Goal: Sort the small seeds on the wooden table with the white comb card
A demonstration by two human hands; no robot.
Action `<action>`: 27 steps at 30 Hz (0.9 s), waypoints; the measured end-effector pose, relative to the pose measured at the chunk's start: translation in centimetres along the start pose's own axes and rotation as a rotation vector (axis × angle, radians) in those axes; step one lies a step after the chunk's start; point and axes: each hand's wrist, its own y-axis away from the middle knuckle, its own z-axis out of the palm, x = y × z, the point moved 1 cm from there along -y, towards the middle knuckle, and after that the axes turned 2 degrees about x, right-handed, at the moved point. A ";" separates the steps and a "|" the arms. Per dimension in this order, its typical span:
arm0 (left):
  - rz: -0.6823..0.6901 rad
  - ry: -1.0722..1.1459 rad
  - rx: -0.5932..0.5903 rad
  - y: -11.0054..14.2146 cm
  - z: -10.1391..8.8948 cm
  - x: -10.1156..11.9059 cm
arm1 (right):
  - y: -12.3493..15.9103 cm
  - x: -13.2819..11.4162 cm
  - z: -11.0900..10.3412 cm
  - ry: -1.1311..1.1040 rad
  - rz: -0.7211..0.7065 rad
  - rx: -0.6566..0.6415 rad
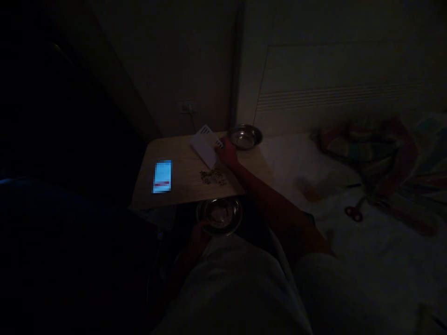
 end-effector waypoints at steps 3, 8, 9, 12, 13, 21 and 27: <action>-0.004 -0.005 0.009 0.0 0.1 -0.2 | 0.0 0.0 -0.1 0.007 -0.002 0.002; 0.010 0.020 0.047 -0.2 0.4 -0.6 | 0.1 0.1 -0.1 0.018 -0.012 -0.003; 0.011 0.028 0.052 -0.2 0.4 -0.7 | 0.1 0.2 0.0 0.016 -0.010 -0.002; -0.017 0.034 0.009 -0.2 0.2 -0.8 | 0.2 0.3 0.0 0.012 -0.014 0.005; -0.019 0.028 -0.005 -0.3 0.1 -0.7 | 0.2 0.3 0.0 0.017 -0.018 0.007; -0.017 0.022 -0.029 -0.7 0.6 -0.8 | 0.1 0.3 -0.2 0.020 -0.002 -0.003; 0.040 -0.014 0.024 -0.1 0.1 -0.7 | 0.2 0.3 -0.3 -0.003 0.002 -0.004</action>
